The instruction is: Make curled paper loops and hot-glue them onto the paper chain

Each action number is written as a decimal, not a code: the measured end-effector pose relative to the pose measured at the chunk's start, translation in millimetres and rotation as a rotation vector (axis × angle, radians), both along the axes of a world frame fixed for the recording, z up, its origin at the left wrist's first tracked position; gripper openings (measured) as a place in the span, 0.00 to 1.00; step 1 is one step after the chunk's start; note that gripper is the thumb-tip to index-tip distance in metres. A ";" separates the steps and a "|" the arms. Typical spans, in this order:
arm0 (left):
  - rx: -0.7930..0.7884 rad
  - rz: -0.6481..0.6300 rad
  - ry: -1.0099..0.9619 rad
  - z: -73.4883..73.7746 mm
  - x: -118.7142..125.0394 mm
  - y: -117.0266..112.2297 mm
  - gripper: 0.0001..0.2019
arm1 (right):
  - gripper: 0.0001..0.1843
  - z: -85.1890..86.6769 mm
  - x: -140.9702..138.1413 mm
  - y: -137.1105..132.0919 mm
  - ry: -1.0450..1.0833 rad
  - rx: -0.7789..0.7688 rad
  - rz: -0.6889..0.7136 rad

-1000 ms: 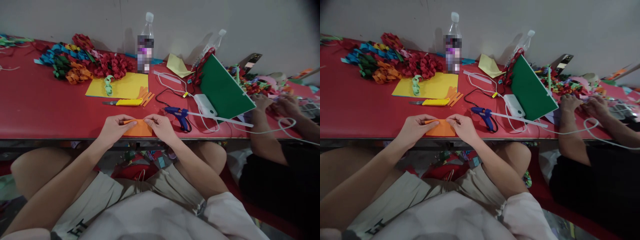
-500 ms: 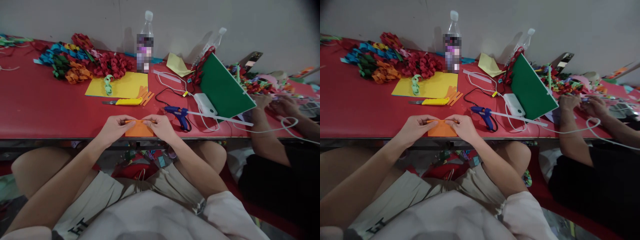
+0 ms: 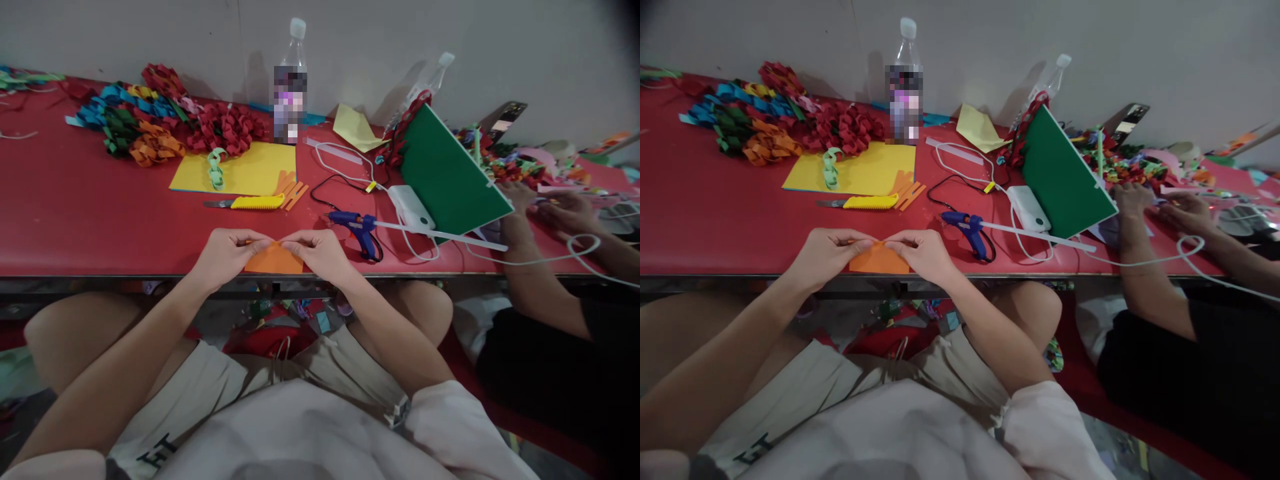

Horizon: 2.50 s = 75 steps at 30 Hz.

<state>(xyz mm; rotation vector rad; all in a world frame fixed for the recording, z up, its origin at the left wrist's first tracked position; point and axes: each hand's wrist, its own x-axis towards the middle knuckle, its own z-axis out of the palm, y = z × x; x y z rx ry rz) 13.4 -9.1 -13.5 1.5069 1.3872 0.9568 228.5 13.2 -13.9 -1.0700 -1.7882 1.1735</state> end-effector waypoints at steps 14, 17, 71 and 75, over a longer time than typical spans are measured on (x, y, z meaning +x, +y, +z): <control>0.611 -0.205 0.227 -3.3 -1.4 -5.4 0.13 | 0.17 -4.7 6.0 8.1 0.191 -0.234 -0.076; 0.456 -0.072 0.048 -4.1 8.7 -5.5 0.21 | 0.22 0.3 3.3 4.5 0.230 -0.267 -0.020; -0.138 -0.004 -0.285 -3.1 12.6 -0.3 0.21 | 0.19 -2.8 -0.9 2.7 0.219 -0.151 0.028; -0.070 -0.041 -0.196 -0.1 10.1 -1.9 0.18 | 0.20 -4.2 0.2 2.4 0.190 -0.161 0.013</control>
